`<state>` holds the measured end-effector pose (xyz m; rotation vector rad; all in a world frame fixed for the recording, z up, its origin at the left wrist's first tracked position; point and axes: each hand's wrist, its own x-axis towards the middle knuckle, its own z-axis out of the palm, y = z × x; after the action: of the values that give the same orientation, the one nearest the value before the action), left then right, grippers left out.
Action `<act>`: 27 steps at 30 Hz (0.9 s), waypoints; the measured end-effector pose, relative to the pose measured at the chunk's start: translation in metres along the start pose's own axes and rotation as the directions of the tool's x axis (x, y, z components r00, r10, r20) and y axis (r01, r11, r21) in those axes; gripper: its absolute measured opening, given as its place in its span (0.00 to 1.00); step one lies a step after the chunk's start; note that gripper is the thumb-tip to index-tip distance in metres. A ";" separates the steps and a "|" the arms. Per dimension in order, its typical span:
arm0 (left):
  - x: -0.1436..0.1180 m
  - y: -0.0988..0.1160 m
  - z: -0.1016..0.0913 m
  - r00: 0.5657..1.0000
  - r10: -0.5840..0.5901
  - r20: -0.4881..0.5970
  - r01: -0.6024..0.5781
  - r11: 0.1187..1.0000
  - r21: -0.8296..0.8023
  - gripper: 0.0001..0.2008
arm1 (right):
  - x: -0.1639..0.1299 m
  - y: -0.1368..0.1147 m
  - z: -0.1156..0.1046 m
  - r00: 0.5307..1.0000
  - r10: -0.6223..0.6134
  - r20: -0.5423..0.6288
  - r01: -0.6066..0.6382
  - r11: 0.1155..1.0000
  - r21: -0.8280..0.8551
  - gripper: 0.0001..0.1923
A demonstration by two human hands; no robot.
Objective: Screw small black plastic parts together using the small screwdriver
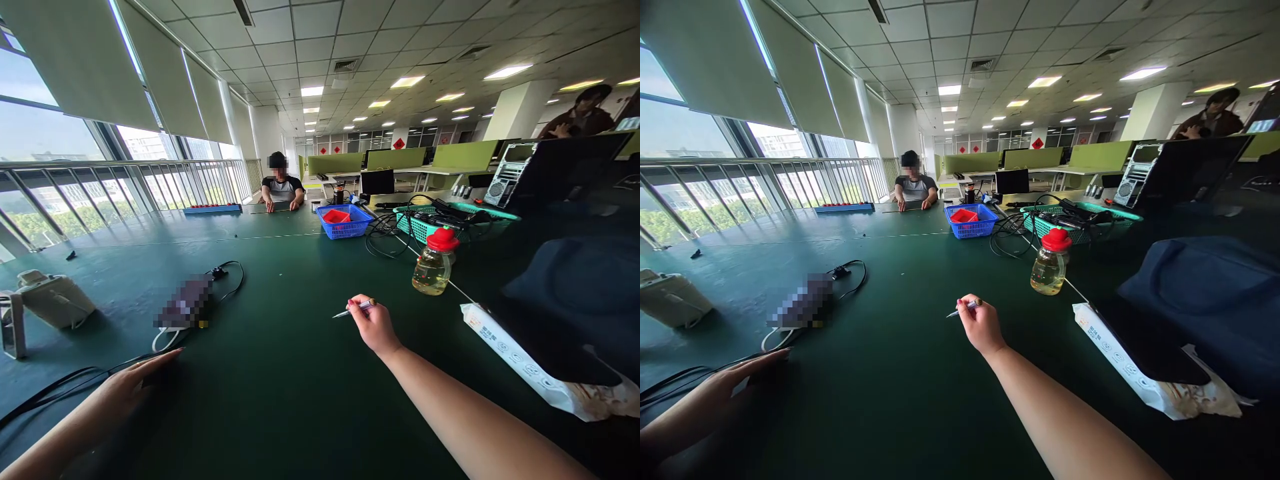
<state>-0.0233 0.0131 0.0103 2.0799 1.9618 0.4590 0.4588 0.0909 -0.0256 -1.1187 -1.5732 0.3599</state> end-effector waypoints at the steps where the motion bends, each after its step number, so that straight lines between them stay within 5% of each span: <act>1: 0.000 0.002 0.000 1.000 0.000 -0.019 0.001 1.000 0.008 0.27 | 0.000 0.000 0.000 1.000 -0.005 -0.002 0.005 1.000 -0.004 0.16; 10: 0.000 0.000 -0.001 0.971 -0.103 -0.217 0.122 0.990 0.077 0.19 | 0.000 0.001 0.000 1.000 0.000 0.009 0.000 1.000 -0.027 0.17; 12: 0.006 0.027 0.001 0.961 -0.080 -0.266 0.102 0.992 0.071 0.20 | 0.000 0.000 0.001 1.000 -0.016 0.006 0.016 1.000 -0.006 0.17; 15: 0.025 0.094 0.014 0.976 0.064 -0.207 -0.060 0.998 0.028 0.26 | 0.001 0.001 0.003 0.999 -0.041 0.034 0.041 0.999 0.013 0.16; 21: 0.097 0.227 0.082 0.922 0.383 -0.053 -0.386 0.918 -0.089 0.26 | -0.001 -0.004 0.000 0.998 0.009 0.070 -0.011 0.999 0.030 0.15; 27: 0.143 0.268 0.134 0.939 0.341 0.051 -0.323 0.922 -0.214 0.29 | -0.008 -0.021 -0.007 0.999 0.044 -0.020 -0.040 0.985 0.166 0.18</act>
<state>0.2826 0.1434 -0.0011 2.2602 1.4467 0.5947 0.4551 0.0714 -0.0127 -1.0254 -1.4727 0.4952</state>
